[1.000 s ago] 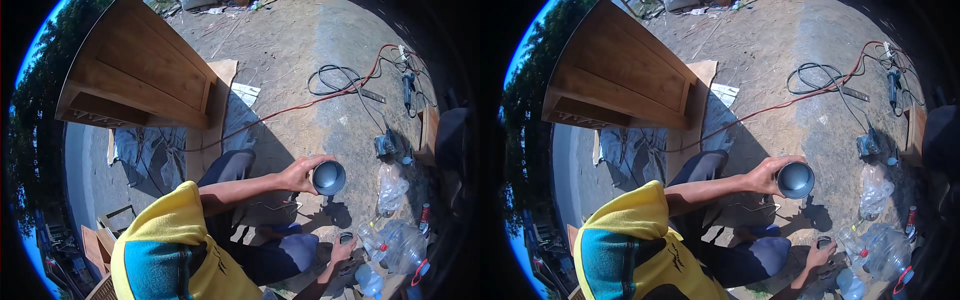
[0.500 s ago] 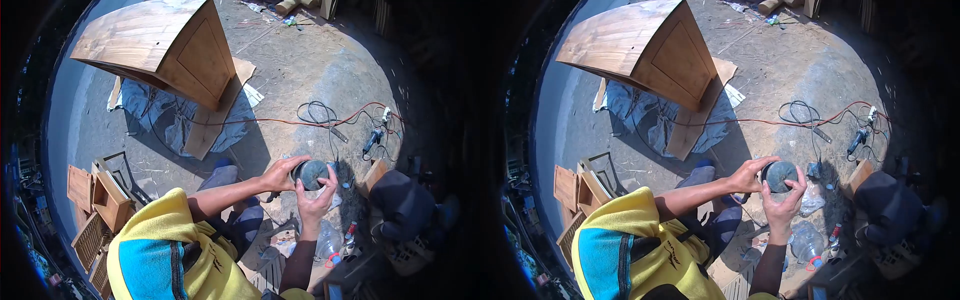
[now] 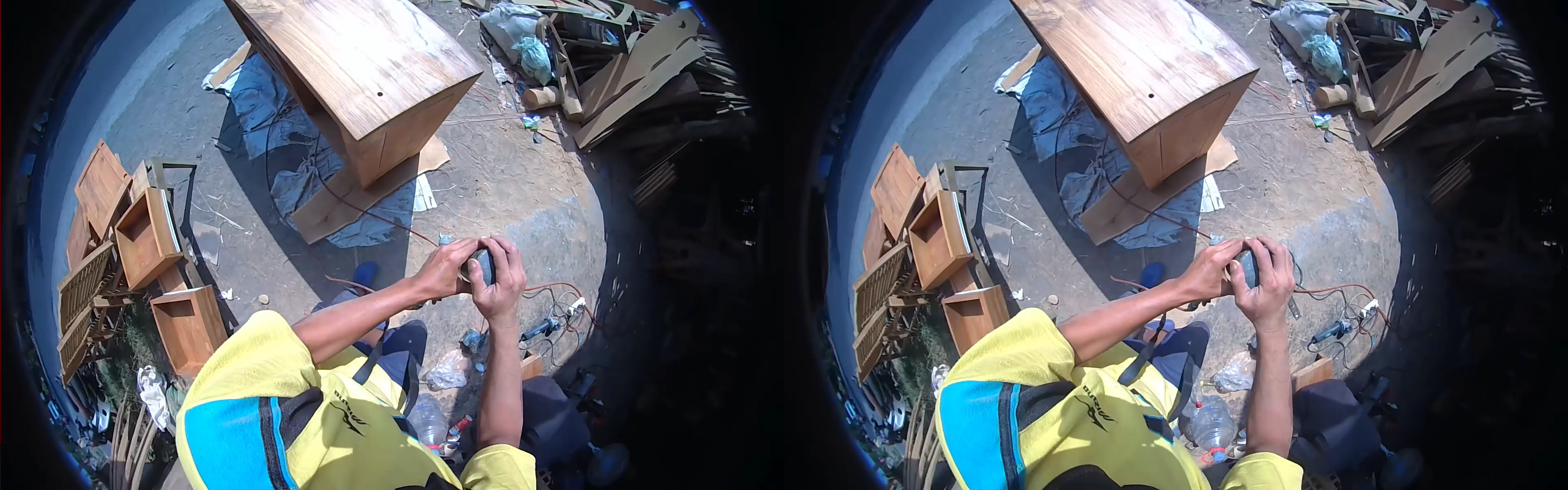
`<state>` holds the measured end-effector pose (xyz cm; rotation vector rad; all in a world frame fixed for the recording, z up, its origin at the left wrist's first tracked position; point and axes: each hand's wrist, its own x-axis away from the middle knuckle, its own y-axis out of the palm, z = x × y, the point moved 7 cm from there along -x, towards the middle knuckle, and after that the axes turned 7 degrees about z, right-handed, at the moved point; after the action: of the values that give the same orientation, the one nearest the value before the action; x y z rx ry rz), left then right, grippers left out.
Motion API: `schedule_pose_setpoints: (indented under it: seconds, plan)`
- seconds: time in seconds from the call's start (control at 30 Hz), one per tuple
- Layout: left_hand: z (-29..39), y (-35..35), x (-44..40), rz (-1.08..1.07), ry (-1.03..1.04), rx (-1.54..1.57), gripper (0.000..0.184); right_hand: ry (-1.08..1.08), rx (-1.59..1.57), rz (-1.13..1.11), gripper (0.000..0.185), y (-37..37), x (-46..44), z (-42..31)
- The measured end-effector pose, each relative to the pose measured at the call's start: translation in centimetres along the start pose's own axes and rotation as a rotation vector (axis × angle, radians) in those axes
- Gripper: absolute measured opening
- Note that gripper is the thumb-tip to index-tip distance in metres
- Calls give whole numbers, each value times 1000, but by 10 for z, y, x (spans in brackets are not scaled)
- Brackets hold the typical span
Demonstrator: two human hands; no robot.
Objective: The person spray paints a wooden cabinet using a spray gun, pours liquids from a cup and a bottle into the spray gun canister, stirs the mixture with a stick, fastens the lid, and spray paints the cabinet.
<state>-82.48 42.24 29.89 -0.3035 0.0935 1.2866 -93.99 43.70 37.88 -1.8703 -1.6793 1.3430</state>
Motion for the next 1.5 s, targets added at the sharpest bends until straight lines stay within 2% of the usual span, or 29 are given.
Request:
schedule_pose_setpoints:
  seconds: [0.1,0.13,0.17,0.2,0.23,0.27,0.3,0.37,0.43,0.5,0.53,0.6,0.63,0.7,0.77,0.8,0.83,0.9,0.93,0.97,1.03,1.1,1.17,1.27,1.3,1.37,1.43,1.47,1.5]
  plan:
    - [-2,-18,-8,134,40,-50,77,30,20,28,42,15,-22,-9]
    - [-1,-24,-9,172,32,-46,76,10,27,-76,62,22,-26,-5]
    - [1,-30,-11,212,37,-51,75,-37,2,-75,62,23,-35,-4]
    - [5,-35,-13,213,21,-67,79,24,-144,-42,77,18,-43,0]
    - [14,-38,-17,249,-40,-36,85,95,-284,-19,92,11,-45,4]
    - [22,-42,-21,284,-42,-37,88,336,-596,84,117,12,-35,24]
    - [27,-45,-27,316,-39,-39,91,304,-612,72,117,10,-25,34]
    - [36,-43,-37,418,-22,-82,92,455,-686,89,117,8,15,80]
    - [44,-36,-51,501,-5,-117,93,331,-618,-240,112,28,50,89]
    - [46,-21,-64,524,-94,-105,89,192,-464,-408,85,35,53,64]
    - [52,-13,-71,531,-104,-112,91,185,-473,-410,85,46,55,80]
    - [56,7,-82,605,-83,-159,91,351,-583,-367,58,76,61,131]
    - [57,12,-89,675,-46,-203,92,343,-602,-375,58,80,48,139]
    - [58,30,-100,702,-63,-249,95,128,-668,-80,36,59,24,145]
    - [60,36,-109,773,-126,-113,104,133,-694,-186,28,50,18,158]
    - [59,41,-112,709,-308,2,119,131,-705,-287,21,48,18,164]
    - [59,45,-111,715,-315,-3,119,133,-712,-294,21,46,17,176]
    - [64,58,-112,612,-178,21,131,-60,-581,-245,17,37,12,177]
    - [70,58,-103,647,-74,-77,128,-92,-578,-260,18,34,10,173]
    - [66,58,-85,680,-81,-91,128,-124,-575,-274,19,30,7,169]
    - [43,51,-22,800,-244,-140,104,-73,-493,-279,12,36,11,159]
    - [-28,58,63,991,-517,27,72,-30,-591,-373,14,48,20,121]
    - [-57,73,128,1053,-634,45,49,-31,-626,-493,16,76,43,105]
    - [-119,97,203,989,-751,138,42,1,-707,-618,20,136,82,79]
    - [-124,101,210,939,-762,162,42,-20,-652,-578,19,148,90,68]
    - [-136,92,215,948,-778,78,36,56,-751,-547,22,187,107,70]
    - [-175,92,236,959,-740,148,35,11,-675,-364,17,212,114,86]
    - [-204,94,255,969,-743,145,36,-109,-597,-226,20,225,120,101]
    - [-233,93,276,980,-747,133,37,18,-661,-306,28,252,124,120]
